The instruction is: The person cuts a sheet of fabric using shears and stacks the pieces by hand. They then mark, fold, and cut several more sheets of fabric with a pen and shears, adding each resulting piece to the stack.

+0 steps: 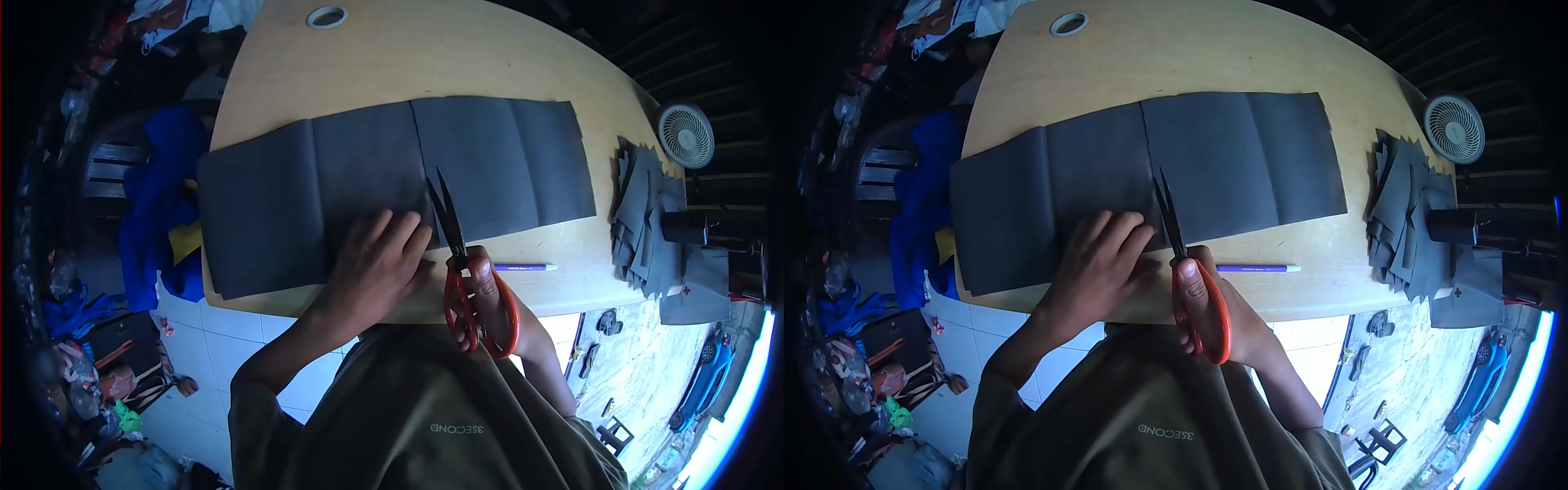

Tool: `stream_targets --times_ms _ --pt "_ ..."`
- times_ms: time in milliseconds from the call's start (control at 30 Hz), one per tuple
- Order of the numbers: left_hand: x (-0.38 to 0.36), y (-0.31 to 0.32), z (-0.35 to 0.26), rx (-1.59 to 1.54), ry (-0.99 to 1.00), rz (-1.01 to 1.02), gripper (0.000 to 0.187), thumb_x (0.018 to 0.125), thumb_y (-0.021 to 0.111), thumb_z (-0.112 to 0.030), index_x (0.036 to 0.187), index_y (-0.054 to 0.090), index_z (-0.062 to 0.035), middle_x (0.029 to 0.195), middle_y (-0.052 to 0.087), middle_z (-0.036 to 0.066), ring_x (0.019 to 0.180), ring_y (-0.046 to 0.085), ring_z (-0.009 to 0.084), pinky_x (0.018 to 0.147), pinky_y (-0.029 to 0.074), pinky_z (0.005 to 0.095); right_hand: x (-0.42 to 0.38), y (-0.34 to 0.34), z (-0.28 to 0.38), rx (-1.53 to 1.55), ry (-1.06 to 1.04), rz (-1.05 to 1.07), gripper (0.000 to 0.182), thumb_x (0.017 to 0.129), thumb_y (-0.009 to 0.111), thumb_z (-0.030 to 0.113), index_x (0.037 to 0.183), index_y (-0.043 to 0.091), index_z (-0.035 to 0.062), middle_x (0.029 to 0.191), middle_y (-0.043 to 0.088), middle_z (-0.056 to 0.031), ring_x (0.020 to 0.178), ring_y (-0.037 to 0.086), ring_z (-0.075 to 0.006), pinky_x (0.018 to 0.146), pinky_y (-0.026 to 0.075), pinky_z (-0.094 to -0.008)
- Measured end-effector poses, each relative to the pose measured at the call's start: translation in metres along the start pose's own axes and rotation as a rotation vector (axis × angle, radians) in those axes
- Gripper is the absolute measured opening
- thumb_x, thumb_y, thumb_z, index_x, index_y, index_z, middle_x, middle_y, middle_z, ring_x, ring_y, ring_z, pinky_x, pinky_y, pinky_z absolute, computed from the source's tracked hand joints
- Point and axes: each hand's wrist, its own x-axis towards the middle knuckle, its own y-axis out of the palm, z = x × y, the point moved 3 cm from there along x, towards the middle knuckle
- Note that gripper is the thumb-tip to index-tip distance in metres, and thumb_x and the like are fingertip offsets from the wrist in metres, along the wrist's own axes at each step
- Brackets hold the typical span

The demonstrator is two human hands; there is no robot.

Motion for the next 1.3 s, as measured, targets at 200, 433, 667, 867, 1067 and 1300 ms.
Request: stream_targets --times_ms 200,433,667,867,1067,1300 --pt "-0.002 0.014 0.004 -0.014 -0.038 -0.091 0.020 0.084 0.075 -0.012 0.100 0.065 -0.0050 0.107 0.061 0.008 0.093 0.060 0.0277 0.081 0.050 0.0421 0.000 0.002 0.003 0.009 -0.039 -0.008 0.068 0.104 0.026 0.070 0.108 0.039 0.0026 0.069 0.053 -0.0073 0.052 0.059 -0.0167 0.051 0.050 -0.0290" --pt "-0.001 0.017 0.006 -0.037 -0.013 -0.154 0.015 0.084 0.074 -0.007 0.096 0.065 -0.0042 0.101 0.062 0.008 0.087 0.060 0.0274 0.077 0.050 0.0413 -0.003 0.002 -0.001 -0.005 -0.061 -0.056 0.063 0.106 0.027 0.065 0.107 0.041 0.0035 0.064 0.052 -0.0058 0.051 0.058 -0.0166 0.051 0.048 -0.0291" --pt "0.002 0.008 0.005 -0.124 -0.028 -0.320 0.016 0.084 0.075 -0.002 0.096 0.065 -0.0024 0.094 0.062 0.010 0.080 0.062 0.0296 0.071 0.051 0.0419 -0.005 0.004 0.005 -0.076 -0.099 -0.056 0.061 0.107 0.027 0.064 0.104 0.041 0.0042 0.062 0.053 -0.0060 0.050 0.058 -0.0168 0.051 0.047 -0.0296" --pt "0.001 0.003 0.006 -0.140 -0.031 -0.391 0.015 0.084 0.075 -0.001 0.095 0.065 -0.0015 0.094 0.062 0.011 0.080 0.063 0.0291 0.069 0.052 0.0405 -0.003 0.003 0.004 -0.232 -0.170 -0.134 0.060 0.108 0.030 0.062 0.108 0.042 0.0028 0.056 0.053 -0.0063 0.050 0.059 -0.0198 0.052 0.046 -0.0328" --pt "-0.003 0.006 0.010 -0.169 -0.081 -0.455 0.014 0.086 0.075 -0.001 0.096 0.066 -0.0007 0.093 0.063 0.011 0.079 0.064 0.0282 0.068 0.052 0.0398 -0.012 0.004 0.003 -0.315 -0.167 -0.163 0.060 0.109 0.032 0.058 0.117 0.045 -0.0002 0.054 0.052 -0.0082 0.051 0.059 -0.0250 0.055 0.045 -0.0375" --pt "-0.002 0.000 0.008 -0.192 -0.023 -0.456 0.016 0.084 0.076 0.000 0.097 0.068 -0.0002 0.093 0.063 0.011 0.078 0.063 0.0277 0.067 0.051 0.0389 0.001 0.006 0.007 -0.327 -0.207 -0.189 0.058 0.110 0.031 0.056 0.114 0.047 0.0002 0.064 0.056 -0.0123 0.062 0.062 -0.0287 0.064 0.045 -0.0387"
